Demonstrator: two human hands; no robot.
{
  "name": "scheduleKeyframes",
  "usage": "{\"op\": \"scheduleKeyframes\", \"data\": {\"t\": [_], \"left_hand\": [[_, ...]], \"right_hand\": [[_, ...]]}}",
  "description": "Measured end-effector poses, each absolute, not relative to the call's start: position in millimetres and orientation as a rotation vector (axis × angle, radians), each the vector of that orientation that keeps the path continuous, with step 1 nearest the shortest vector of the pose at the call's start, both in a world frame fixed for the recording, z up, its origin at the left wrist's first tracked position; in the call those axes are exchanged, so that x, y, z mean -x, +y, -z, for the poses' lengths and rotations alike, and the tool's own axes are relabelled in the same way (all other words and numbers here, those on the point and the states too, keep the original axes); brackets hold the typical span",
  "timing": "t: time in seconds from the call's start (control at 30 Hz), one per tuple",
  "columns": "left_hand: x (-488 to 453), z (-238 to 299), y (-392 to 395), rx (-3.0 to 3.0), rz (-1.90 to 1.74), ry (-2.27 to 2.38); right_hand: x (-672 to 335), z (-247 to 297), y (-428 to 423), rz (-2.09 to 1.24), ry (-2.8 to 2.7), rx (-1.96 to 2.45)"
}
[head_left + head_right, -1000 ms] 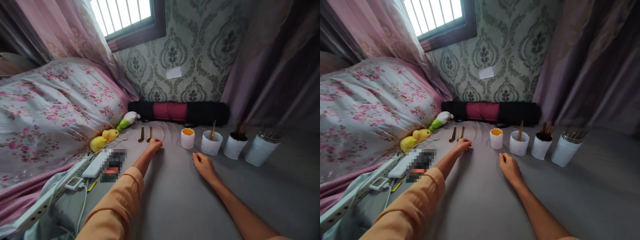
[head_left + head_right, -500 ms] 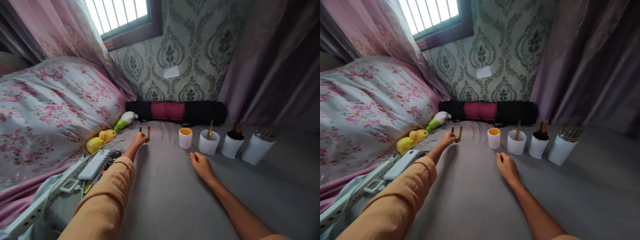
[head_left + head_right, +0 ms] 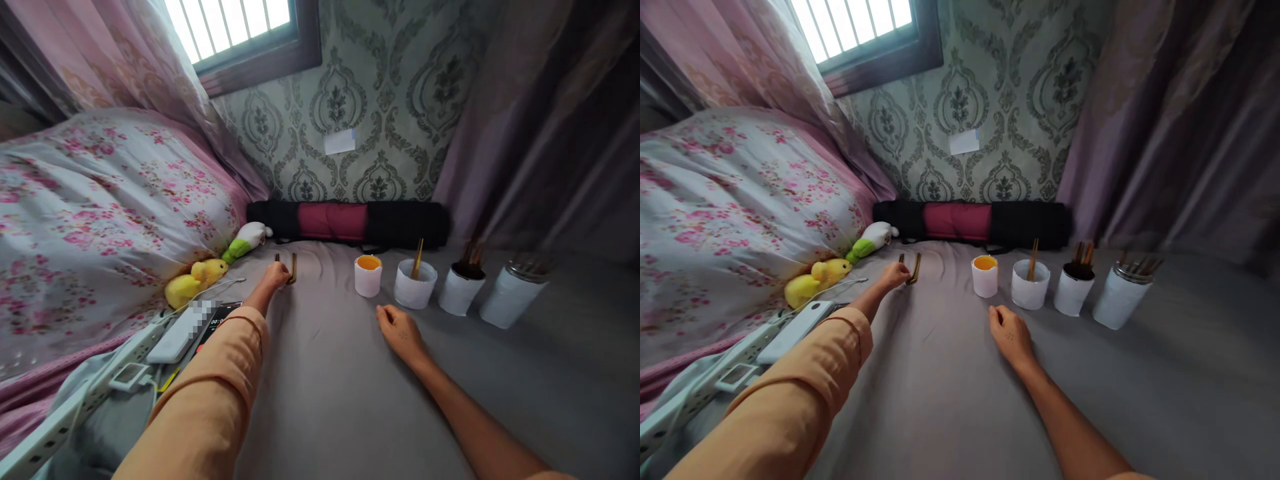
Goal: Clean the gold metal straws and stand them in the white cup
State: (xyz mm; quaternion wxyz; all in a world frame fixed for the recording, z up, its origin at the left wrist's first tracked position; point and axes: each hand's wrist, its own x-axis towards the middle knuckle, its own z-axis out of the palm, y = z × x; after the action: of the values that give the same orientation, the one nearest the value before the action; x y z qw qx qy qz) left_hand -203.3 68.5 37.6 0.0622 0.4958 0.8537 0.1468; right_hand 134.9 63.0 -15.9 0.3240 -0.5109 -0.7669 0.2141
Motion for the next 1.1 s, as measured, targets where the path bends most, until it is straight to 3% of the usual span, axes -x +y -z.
{"op": "scheduleKeyframes", "data": {"t": [1.1], "left_hand": [[205,-20,78,-1.456,-0.456,2.554]], "right_hand": [[-134,13,61,-0.549,-2.022,1.341]]}}
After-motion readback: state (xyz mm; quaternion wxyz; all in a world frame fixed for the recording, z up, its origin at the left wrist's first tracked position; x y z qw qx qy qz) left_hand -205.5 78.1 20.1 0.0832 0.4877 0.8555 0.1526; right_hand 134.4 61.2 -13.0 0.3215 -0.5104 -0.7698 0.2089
